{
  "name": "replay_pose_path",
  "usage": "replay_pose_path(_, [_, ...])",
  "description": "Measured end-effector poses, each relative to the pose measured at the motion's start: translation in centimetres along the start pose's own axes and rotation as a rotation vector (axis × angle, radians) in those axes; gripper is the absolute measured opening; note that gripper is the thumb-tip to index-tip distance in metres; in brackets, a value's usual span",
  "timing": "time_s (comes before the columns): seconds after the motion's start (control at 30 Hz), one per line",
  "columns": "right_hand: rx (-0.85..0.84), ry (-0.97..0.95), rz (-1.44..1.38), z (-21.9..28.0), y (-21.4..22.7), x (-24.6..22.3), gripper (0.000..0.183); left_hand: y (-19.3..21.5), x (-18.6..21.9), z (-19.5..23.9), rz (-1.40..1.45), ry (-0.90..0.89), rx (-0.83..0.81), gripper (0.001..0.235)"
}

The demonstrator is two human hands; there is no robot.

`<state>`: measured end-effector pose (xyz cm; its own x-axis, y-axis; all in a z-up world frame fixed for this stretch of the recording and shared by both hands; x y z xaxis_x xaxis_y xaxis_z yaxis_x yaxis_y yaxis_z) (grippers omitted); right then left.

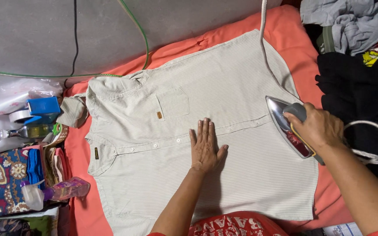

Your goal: Iron and fold a long-sleeved buttoned shirt.

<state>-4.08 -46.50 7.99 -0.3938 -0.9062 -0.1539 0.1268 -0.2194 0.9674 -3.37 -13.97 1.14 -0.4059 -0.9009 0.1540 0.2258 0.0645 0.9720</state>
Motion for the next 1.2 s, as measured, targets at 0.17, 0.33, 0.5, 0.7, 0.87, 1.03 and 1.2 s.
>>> replay_pose_path(0.17, [-0.015, 0.044, 0.001, -0.7, 0.9, 0.2, 0.066, -0.1, -3.5, 3.1, 0.048, 0.147, -0.037, 0.098])
replay_pose_path(0.33, [0.016, 0.146, 0.073, -2.2, 0.4, -0.3, 0.067, 0.2, -4.8, 3.9, 0.058, 0.171, 0.071, 0.103])
replay_pose_path(0.5, [0.011, 0.282, 0.170, -4.0, 1.5, -3.2, 0.068, 0.3, -5.1, 4.3, 0.101, 0.176, 0.067, 0.101])
replay_pose_path(0.7, [0.014, 0.383, 0.227, -7.1, 2.1, -6.9, 0.071, 0.6, -4.8, 4.4, 0.086, 0.192, 0.070, 0.098])
replay_pose_path(0.87, [0.008, 0.524, 0.252, -8.4, 1.9, -10.2, 0.067, 0.9, -5.1, 4.4, 0.113, 0.197, 0.127, 0.098])
replay_pose_path(1.03, [-0.028, 0.575, 0.260, -8.8, 1.7, -13.4, 0.066, 0.2, -6.7, 4.8, 0.141, 0.294, 0.240, 0.101])
replay_pose_path(1.2, [-0.153, 0.739, 0.234, -6.8, 1.9, -18.0, 0.068, 0.8, -9.2, 5.8, 0.190, 0.436, 0.243, 0.099])
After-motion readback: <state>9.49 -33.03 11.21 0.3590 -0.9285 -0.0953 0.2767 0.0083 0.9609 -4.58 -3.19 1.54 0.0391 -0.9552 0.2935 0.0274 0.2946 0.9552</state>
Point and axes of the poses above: each hand's wrist, its own z-axis away from the middle knuckle, its own y-axis out of the back of the hand, x = y × z, the point moved 3 cm from there along -z, towards the middle knuckle, and after that the axes turned 2 degrees about -z, right-handed, at the moved point
